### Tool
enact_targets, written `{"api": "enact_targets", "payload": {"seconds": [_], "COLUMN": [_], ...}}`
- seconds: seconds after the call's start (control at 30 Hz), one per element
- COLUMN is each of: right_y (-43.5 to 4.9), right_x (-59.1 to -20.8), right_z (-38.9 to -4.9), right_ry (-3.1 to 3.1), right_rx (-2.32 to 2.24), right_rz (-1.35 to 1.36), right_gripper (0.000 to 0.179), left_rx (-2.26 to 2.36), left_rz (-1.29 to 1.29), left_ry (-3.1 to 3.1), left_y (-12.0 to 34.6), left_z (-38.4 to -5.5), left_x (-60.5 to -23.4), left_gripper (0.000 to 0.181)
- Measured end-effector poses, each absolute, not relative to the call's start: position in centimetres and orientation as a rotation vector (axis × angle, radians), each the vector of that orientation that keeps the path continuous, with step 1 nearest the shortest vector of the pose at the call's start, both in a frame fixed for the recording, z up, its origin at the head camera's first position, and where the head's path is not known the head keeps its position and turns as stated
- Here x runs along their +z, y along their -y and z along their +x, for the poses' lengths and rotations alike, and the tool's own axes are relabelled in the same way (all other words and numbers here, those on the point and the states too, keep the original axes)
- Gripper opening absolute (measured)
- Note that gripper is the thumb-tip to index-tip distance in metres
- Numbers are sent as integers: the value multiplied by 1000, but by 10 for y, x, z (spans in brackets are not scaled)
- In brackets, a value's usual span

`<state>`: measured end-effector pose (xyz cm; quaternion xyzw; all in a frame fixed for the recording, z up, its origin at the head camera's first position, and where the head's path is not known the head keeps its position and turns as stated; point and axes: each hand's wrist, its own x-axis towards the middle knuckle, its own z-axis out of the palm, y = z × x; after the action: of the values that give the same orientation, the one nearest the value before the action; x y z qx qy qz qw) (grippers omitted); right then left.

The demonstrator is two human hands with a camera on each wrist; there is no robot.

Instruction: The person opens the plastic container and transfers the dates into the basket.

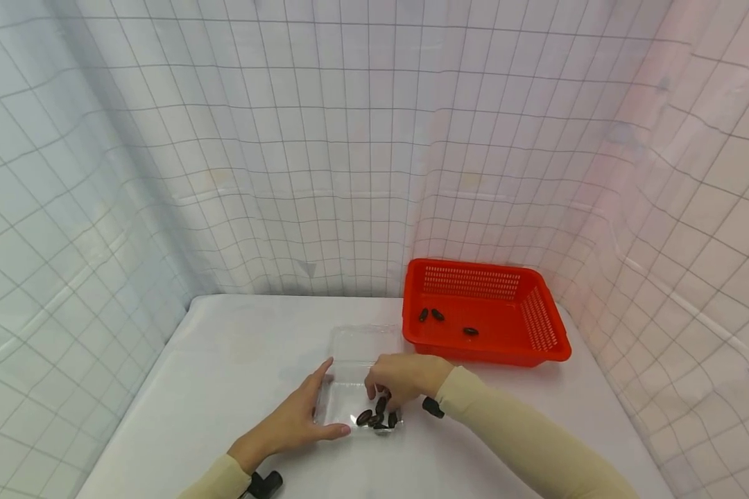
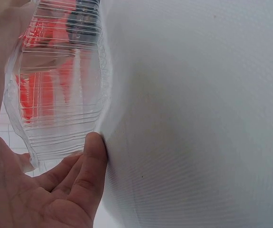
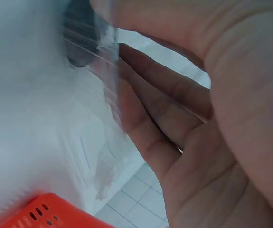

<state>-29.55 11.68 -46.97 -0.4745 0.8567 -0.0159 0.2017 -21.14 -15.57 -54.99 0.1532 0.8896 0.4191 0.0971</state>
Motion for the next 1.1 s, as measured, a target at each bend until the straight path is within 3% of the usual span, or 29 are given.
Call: {"api": "enact_targets", "payload": {"seconds": [0.3, 0.7, 1.1], "right_y": [-114, -112, -110], "right_x": [-474, -479, -481], "right_z": [-294, -297, -291], "right_ry": [-2412, -2406, -2421], "right_rx": [-11, -105, -33], "right_rz": [-1286, -1375, -1356], "right_gripper": [33, 26, 37], "left_rx": [1248, 1253, 1242], "left_rz": [472, 462, 468], "left_ry": [-2634, -2621, -2624], "left_y": [156, 156, 156], "left_z": [-210, -210, -211], "left_x": [-549, -549, -549], "left_gripper": [139, 139, 138]}}
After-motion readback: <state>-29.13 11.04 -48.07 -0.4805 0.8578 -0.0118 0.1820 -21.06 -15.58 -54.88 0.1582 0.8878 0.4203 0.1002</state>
